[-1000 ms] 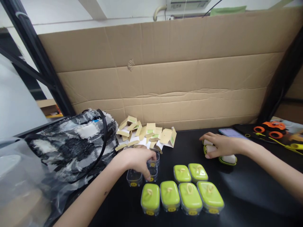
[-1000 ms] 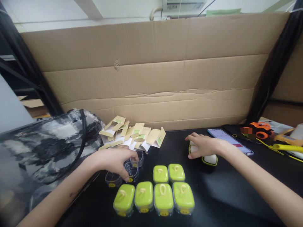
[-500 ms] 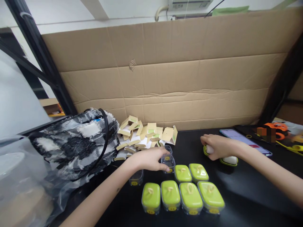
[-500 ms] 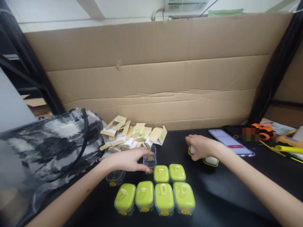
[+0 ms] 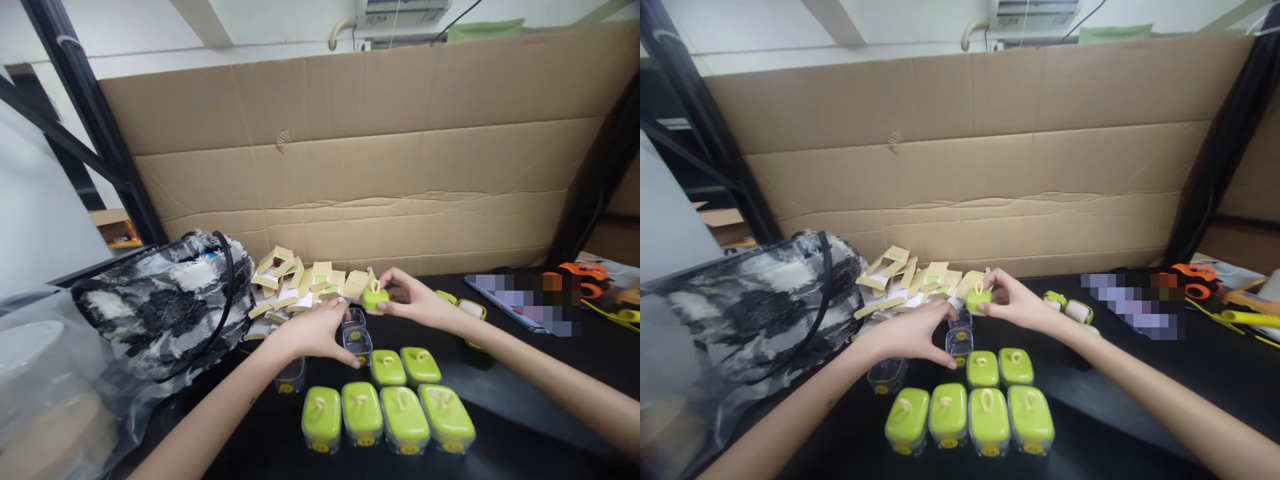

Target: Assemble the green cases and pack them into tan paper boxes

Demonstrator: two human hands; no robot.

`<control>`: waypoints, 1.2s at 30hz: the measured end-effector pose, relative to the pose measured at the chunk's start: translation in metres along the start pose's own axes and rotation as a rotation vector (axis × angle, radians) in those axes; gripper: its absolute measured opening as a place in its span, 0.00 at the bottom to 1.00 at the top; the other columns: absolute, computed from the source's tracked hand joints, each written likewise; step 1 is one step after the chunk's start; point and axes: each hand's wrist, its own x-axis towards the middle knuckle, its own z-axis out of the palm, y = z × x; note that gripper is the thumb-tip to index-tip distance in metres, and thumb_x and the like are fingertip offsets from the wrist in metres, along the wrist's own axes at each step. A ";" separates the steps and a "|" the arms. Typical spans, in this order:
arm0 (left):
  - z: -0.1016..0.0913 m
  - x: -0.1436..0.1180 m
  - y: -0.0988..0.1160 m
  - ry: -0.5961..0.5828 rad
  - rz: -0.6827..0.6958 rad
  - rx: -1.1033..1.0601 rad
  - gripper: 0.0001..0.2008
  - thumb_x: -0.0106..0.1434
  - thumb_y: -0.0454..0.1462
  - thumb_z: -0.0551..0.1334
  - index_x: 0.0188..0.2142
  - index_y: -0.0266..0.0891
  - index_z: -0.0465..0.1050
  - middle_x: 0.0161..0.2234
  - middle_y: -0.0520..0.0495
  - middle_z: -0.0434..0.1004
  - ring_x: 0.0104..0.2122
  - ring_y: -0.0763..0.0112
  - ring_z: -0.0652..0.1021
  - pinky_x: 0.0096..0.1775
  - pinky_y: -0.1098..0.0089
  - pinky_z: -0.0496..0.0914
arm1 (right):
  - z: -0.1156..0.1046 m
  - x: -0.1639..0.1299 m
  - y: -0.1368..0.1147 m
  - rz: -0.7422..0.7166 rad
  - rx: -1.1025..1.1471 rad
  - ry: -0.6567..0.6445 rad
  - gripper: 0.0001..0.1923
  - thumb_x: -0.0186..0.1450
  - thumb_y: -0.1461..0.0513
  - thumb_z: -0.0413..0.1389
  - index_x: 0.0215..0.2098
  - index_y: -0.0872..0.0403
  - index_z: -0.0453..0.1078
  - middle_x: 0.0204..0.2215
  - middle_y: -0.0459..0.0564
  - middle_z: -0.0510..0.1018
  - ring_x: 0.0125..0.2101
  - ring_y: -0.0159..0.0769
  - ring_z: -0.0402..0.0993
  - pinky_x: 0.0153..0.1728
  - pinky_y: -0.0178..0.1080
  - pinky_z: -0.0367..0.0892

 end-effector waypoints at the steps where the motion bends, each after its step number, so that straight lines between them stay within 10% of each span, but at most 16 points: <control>1: 0.000 -0.001 0.000 0.005 -0.011 -0.009 0.30 0.47 0.51 0.70 0.45 0.38 0.65 0.47 0.40 0.71 0.46 0.52 0.73 0.46 0.60 0.67 | 0.007 0.003 0.002 -0.018 0.034 -0.010 0.18 0.62 0.49 0.56 0.40 0.50 0.55 0.38 0.47 0.72 0.36 0.38 0.75 0.36 0.42 0.72; 11: 0.000 -0.003 0.002 -0.089 -0.084 -0.066 0.35 0.50 0.49 0.67 0.50 0.36 0.51 0.47 0.35 0.73 0.43 0.54 0.76 0.38 0.66 0.69 | 0.040 0.010 0.015 -0.130 0.111 -0.043 0.14 0.64 0.58 0.59 0.44 0.56 0.66 0.42 0.50 0.73 0.45 0.42 0.71 0.49 0.52 0.65; 36: 0.000 -0.002 0.003 -0.094 -0.065 -0.035 0.41 0.52 0.45 0.67 0.60 0.38 0.49 0.53 0.35 0.72 0.49 0.49 0.75 0.44 0.63 0.68 | 0.039 0.009 0.012 -0.144 -0.179 -0.068 0.08 0.68 0.59 0.55 0.41 0.56 0.71 0.40 0.49 0.76 0.41 0.38 0.74 0.44 0.47 0.69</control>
